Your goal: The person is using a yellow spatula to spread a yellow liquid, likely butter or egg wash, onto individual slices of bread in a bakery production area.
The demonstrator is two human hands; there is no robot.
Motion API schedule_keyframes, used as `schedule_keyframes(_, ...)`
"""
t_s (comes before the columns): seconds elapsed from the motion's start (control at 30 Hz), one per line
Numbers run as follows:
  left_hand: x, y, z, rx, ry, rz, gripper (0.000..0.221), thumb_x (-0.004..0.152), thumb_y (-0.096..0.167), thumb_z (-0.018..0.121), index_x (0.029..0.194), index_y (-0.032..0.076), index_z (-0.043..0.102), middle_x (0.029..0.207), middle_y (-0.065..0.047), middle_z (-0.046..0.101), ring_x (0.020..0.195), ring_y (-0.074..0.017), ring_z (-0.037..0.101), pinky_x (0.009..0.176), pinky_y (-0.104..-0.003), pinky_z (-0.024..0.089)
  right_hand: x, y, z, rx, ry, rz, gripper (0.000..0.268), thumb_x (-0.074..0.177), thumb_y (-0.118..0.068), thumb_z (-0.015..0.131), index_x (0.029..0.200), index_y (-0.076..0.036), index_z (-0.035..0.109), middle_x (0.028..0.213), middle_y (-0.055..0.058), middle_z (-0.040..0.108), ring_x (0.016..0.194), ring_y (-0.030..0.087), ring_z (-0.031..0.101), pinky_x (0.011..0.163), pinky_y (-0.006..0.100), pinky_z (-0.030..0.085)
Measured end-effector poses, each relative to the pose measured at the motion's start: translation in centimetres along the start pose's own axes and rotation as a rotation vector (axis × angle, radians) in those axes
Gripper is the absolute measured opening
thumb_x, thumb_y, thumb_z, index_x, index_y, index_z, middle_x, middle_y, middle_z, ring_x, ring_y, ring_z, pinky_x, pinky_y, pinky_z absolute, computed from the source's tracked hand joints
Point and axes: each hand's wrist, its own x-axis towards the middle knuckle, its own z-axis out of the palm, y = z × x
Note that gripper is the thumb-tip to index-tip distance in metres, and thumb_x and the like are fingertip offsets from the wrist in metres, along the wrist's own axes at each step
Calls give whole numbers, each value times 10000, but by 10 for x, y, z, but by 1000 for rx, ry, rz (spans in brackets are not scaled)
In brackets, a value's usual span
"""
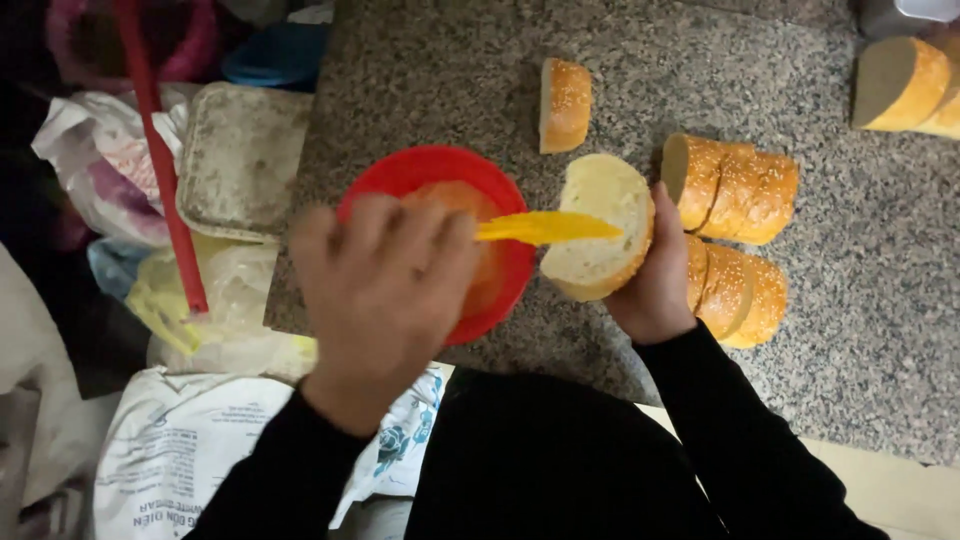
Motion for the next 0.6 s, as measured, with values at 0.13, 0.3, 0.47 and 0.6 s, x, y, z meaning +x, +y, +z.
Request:
schedule_keyframes(0.13, -15, 8, -14, 53, -72, 211, 146, 1161, 131, 673, 1173, 176, 812, 1140, -23, 757, 1028, -219, 720, 768, -368, 339, 0, -4, 1, 74, -52, 4, 738, 1050, -622, 509, 1561, -113, 666, 1410, 167, 757, 1265, 331, 738, 1074, 474, 590)
schedule_keyframes(0.3, -32, -27, -23, 3, -107, 295, 123, 1189, 211, 696, 1214, 167, 808, 1182, -3, 803, 945, -207, 626, 750, -379, 318, -1, -19, -10, 124, -56, 126, 676, 1061, -631, 510, 1497, -148, 695, 1307, 141, 750, 1148, 322, 723, 994, 455, 576)
schedule_keyframes(0.47, 17, -36, -21, -314, -137, 172, 341, 1162, 358, 903, 925, 188, 727, 914, 24, 695, 918, -227, 574, 946, -428, 362, -20, -27, 21, -102, -79, 291, 812, 1011, -654, 433, 1574, -109, 646, 1458, 247, 719, 1267, 417, 699, 1052, 528, 561)
schedule_keyframes(0.6, 43, -29, -6, -235, -272, 343, 377, 1241, 563, 740, 1045, 245, 785, 925, 42, 711, 975, -195, 607, 1117, -424, 395, -11, -11, 0, -76, -129, 514, 533, 1133, -556, 582, 1341, -91, 740, 1175, 191, 823, 1010, 355, 798, 926, 485, 650)
